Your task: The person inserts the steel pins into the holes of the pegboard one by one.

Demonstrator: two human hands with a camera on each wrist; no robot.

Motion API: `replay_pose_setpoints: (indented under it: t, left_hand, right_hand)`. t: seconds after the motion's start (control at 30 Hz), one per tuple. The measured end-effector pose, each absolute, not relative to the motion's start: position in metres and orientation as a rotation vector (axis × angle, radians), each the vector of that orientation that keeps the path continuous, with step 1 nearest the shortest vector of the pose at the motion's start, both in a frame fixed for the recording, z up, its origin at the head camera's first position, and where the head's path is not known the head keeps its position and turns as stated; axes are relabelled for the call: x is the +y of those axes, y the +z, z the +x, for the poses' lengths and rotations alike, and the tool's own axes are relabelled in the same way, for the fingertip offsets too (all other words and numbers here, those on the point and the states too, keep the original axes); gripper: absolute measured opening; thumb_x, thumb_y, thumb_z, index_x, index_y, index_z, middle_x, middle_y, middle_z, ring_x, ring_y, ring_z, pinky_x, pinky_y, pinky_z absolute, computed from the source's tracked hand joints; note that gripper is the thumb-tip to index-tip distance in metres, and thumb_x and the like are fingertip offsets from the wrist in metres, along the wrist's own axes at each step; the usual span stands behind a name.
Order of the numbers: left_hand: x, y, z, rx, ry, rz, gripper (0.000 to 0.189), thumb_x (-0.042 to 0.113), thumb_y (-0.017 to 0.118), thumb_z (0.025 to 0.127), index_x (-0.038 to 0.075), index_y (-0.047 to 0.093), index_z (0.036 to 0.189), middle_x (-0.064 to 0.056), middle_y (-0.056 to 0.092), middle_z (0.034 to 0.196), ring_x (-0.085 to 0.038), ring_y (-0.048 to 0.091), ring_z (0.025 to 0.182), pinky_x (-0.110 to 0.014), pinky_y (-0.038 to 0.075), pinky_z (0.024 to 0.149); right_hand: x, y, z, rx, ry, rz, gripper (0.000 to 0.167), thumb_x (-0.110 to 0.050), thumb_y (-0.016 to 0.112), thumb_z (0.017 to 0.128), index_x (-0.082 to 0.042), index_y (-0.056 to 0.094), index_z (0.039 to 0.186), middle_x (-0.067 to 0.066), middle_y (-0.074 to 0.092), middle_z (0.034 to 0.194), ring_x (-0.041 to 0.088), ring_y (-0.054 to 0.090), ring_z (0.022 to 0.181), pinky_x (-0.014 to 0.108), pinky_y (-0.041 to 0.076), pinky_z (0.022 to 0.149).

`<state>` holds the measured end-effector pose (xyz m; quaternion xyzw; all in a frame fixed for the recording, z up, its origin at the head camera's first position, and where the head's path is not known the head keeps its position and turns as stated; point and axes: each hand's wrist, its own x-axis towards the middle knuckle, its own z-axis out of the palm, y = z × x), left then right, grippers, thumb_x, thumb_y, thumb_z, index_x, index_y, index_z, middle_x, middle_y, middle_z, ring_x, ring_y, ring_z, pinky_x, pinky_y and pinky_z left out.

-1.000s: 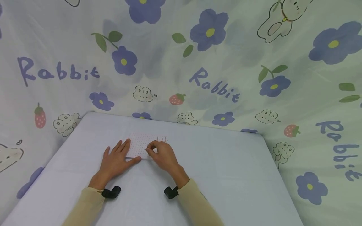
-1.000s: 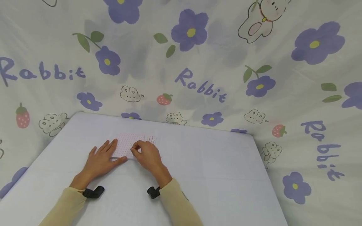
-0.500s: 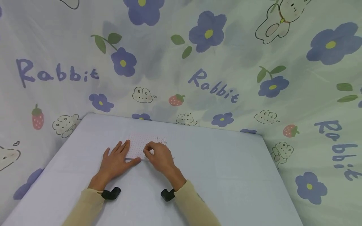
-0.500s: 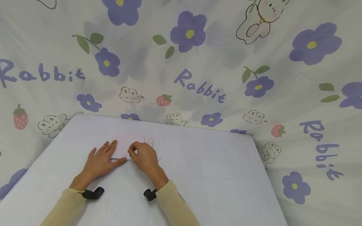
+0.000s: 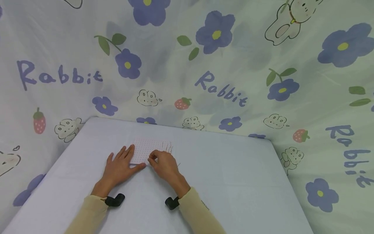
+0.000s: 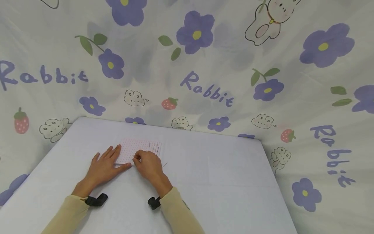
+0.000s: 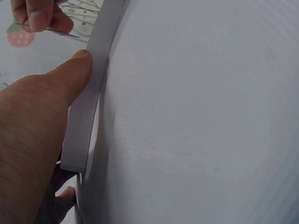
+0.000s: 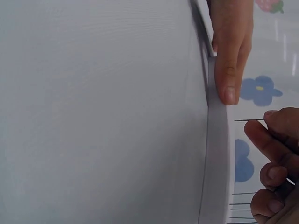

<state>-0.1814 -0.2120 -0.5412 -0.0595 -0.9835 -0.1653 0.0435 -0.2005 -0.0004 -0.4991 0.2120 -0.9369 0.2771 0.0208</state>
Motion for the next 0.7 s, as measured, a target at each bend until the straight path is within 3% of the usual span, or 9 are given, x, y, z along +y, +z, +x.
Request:
replay_pose_setpoints:
  t: [0.7]
  left_hand:
    - [-0.212,-0.544,-0.182,-2.991,-0.507,-0.186,0.108,0.077,0.055,0.087,-0.002,0.029,0.156,-0.022,0.036,0.159,-0.045,0.027,0.148,-0.073,0.012,0.112]
  right_hand:
    - [0.0,-0.511,-0.204,-2.926,0.812,0.673,0.008,-0.032,0.07,0.097,-0.024,0.071,0.098,-0.014,0.071,0.092,-0.001,0.059,0.078,0.018,0.049,0.071]
